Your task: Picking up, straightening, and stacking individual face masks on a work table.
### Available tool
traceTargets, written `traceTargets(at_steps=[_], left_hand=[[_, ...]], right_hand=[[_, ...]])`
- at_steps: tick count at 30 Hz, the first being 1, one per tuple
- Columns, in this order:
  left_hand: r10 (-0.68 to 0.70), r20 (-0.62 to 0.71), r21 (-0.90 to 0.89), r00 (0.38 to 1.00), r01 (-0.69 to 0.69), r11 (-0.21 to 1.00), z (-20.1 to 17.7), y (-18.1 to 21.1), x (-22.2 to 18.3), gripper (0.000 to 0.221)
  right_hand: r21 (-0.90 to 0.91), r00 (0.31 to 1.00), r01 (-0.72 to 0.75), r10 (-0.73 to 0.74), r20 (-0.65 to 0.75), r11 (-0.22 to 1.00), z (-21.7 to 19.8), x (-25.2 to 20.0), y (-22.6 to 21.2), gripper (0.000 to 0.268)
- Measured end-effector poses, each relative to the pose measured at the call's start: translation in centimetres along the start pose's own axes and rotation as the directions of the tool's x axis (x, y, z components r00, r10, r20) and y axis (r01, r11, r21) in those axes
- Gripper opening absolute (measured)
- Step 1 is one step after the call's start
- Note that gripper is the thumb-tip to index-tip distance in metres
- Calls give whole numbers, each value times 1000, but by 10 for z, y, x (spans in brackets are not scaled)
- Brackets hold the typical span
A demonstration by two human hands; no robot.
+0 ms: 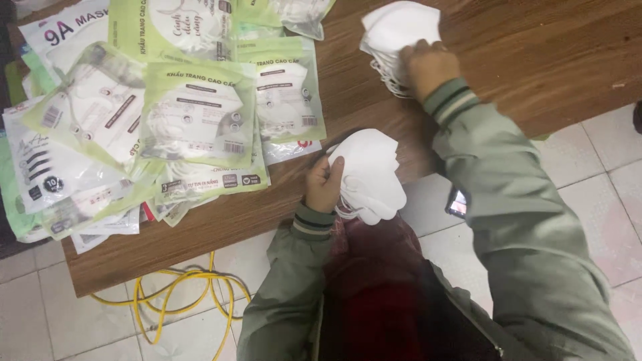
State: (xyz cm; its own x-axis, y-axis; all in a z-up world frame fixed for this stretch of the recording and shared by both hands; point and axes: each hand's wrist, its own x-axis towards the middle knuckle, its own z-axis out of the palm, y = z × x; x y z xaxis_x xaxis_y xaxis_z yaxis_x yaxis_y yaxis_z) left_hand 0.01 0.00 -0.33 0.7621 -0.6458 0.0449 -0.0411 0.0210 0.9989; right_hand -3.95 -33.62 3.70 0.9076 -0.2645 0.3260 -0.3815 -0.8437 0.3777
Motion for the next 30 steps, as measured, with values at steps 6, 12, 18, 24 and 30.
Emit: traceTargets(at_steps=[6,12,18,24,30], left_hand=[[-42,-42,-17,998,41,999,4,-6,-3,37],[106,-48,98,993,-101,990,7,-7,-7,55],[305,35,210,952,-306,929,5,-7,-5,26],[254,-5,216,967,-247,945,10,-24,-3,26],[207,-10,224,978,-199,954,11,-26,-6,17]], right_hand=[[230,888,-238,115,445,944,-66,-33,38,51],[823,974,-226,144,176,522,-36,-42,82,11],[581,893,-437,253,372,686,-1,-22,77,79],[406,939,-333,261,224,851,18,-23,78,87],[313,842,-493,355,406,812,-19,-19,67,76]])
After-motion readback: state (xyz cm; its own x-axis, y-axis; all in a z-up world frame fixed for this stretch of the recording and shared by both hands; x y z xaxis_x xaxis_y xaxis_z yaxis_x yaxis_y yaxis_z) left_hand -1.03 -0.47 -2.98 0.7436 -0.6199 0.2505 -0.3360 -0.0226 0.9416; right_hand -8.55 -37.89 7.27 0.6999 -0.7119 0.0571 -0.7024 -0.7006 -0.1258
